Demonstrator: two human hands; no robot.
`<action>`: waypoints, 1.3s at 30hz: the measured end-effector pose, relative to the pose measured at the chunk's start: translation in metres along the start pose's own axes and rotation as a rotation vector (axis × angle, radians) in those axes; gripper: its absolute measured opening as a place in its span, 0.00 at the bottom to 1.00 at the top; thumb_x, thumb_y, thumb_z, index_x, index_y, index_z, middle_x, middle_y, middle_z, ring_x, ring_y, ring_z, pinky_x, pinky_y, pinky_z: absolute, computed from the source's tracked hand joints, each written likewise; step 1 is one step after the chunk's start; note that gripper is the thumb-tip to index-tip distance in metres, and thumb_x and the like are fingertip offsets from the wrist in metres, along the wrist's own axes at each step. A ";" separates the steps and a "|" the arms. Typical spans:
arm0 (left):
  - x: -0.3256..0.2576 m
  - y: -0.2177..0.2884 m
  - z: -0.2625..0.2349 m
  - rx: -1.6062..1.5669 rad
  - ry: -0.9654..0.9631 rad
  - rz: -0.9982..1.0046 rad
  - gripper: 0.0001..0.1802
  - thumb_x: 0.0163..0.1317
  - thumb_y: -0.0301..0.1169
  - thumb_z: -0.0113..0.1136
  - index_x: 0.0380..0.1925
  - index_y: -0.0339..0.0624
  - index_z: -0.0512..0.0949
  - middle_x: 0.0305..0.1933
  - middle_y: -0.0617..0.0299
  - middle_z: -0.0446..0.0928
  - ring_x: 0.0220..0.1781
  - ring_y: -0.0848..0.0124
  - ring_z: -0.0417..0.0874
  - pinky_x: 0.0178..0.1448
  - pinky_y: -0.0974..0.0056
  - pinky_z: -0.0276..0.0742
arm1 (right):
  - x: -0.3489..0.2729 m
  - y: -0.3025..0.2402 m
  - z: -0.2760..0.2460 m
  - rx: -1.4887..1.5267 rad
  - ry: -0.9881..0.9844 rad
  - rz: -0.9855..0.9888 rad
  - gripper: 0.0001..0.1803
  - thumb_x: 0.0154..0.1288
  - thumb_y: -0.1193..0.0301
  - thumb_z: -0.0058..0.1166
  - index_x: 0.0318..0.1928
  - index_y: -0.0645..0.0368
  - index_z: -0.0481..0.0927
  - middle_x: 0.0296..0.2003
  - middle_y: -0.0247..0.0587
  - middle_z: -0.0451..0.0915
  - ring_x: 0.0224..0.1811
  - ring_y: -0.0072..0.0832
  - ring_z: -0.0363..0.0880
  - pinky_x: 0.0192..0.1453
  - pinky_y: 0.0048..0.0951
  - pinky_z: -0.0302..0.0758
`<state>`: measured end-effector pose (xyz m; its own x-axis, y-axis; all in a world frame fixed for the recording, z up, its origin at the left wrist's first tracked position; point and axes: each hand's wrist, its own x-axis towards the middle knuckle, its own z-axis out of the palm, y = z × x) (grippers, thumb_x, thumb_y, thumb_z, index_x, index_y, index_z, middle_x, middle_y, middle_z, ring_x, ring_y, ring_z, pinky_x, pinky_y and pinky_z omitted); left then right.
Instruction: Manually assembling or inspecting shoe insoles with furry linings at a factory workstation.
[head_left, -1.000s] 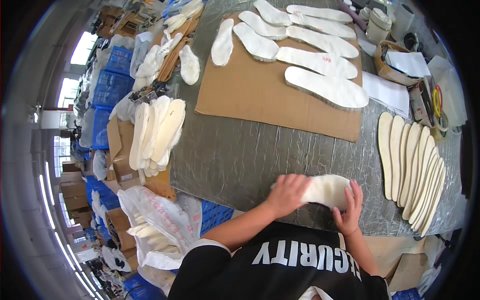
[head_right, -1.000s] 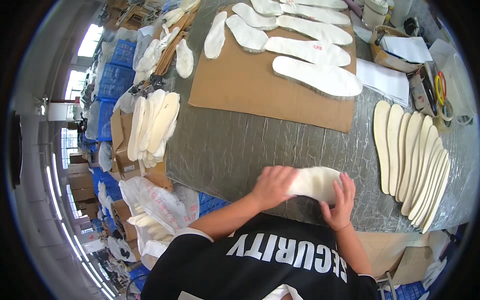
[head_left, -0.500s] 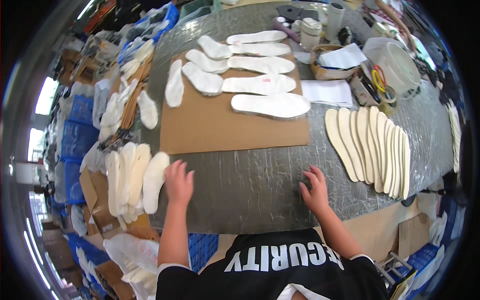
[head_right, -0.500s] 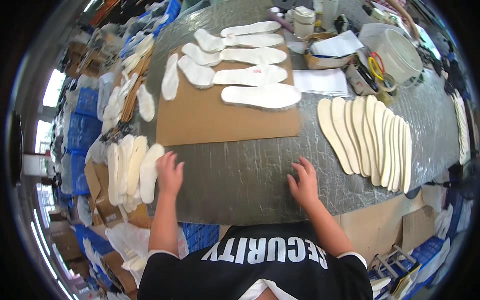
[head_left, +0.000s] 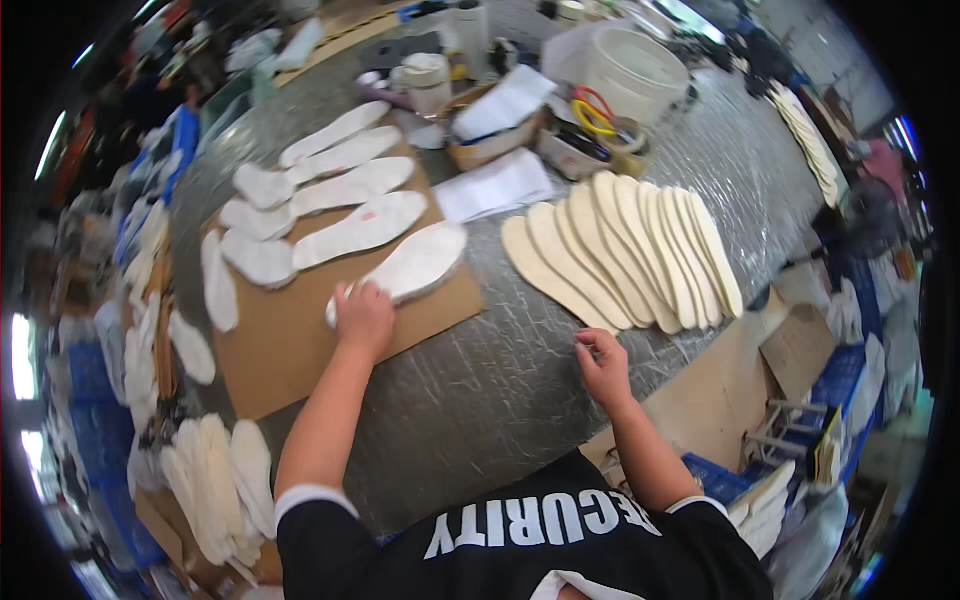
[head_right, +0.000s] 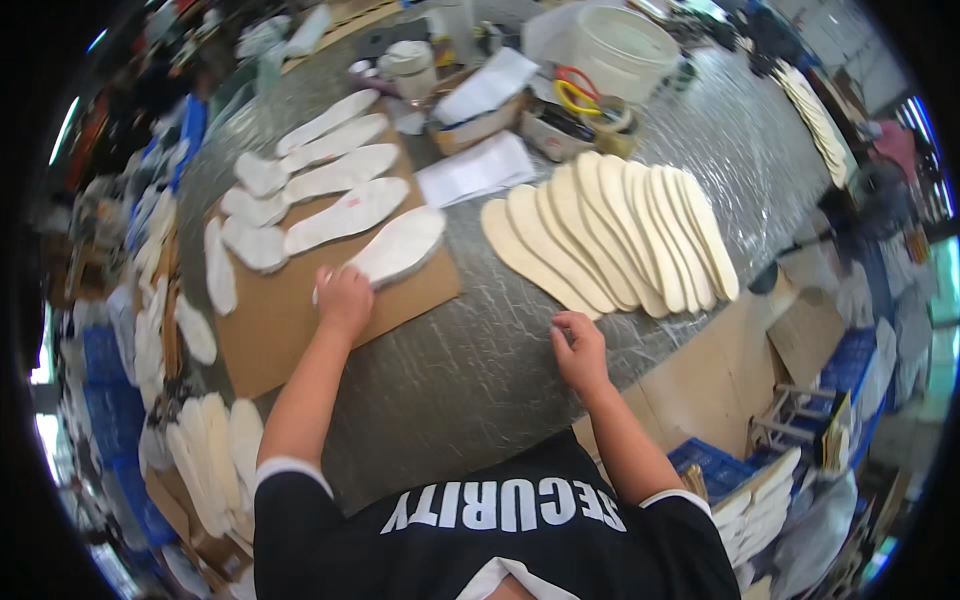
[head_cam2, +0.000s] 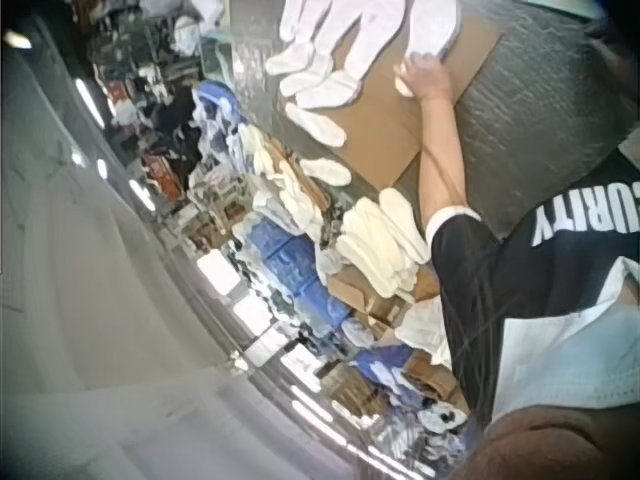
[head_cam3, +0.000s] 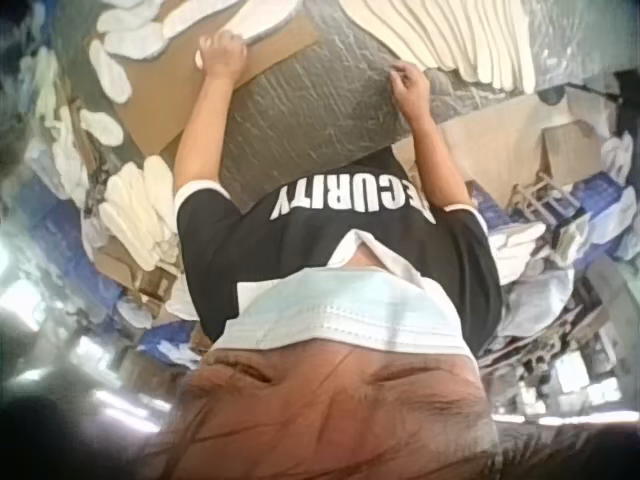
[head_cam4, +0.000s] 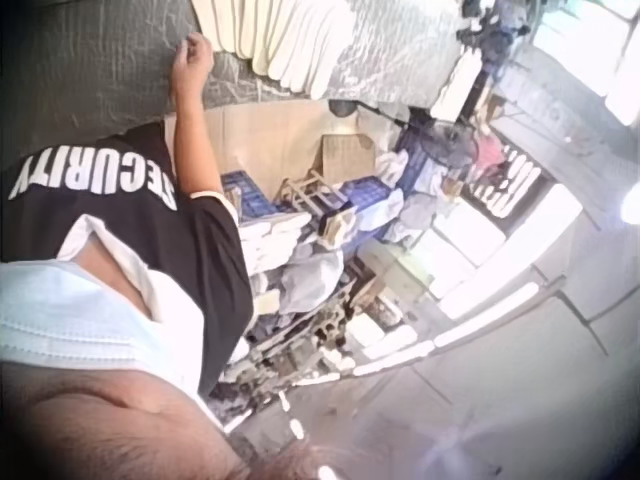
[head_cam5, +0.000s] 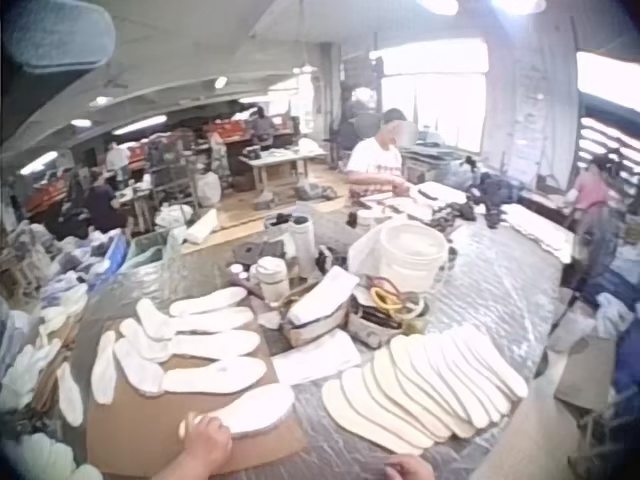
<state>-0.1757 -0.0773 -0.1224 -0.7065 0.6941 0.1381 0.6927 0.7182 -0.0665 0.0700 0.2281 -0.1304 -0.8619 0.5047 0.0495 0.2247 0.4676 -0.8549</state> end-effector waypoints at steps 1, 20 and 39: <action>-0.013 0.022 -0.012 -0.029 -0.052 0.000 0.06 0.55 0.34 0.60 0.29 0.45 0.79 0.37 0.58 0.75 0.47 0.61 0.76 0.62 0.46 0.60 | -0.002 0.016 -0.016 -0.029 0.097 0.012 0.06 0.57 0.78 0.58 0.37 0.62 0.79 0.39 0.46 0.81 0.43 0.40 0.81 0.47 0.33 0.76; -0.134 0.152 -0.075 -0.741 -0.282 -0.201 0.16 0.46 0.31 0.73 0.20 0.40 0.71 0.23 0.54 0.71 0.27 0.53 0.73 0.31 0.54 0.69 | 0.121 0.147 -0.319 -0.336 -0.264 0.434 0.23 0.56 0.73 0.64 0.55 0.51 0.80 0.44 0.38 0.83 0.47 0.30 0.79 0.54 0.31 0.73; 0.104 0.301 -0.086 -2.447 -0.108 -0.113 0.60 0.47 0.67 0.64 0.69 0.40 0.49 0.66 0.44 0.64 0.66 0.51 0.68 0.66 0.52 0.68 | 0.063 -0.024 -0.171 -0.312 0.378 -0.708 0.22 0.51 0.82 0.53 0.49 0.59 0.81 0.49 0.52 0.78 0.50 0.48 0.79 0.52 0.38 0.78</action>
<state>-0.0282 0.2074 -0.0435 -0.6838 0.7292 0.0257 -0.5160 -0.5081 0.6896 0.0877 0.3730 -0.0186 -0.6495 0.2009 0.7333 -0.1462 0.9134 -0.3798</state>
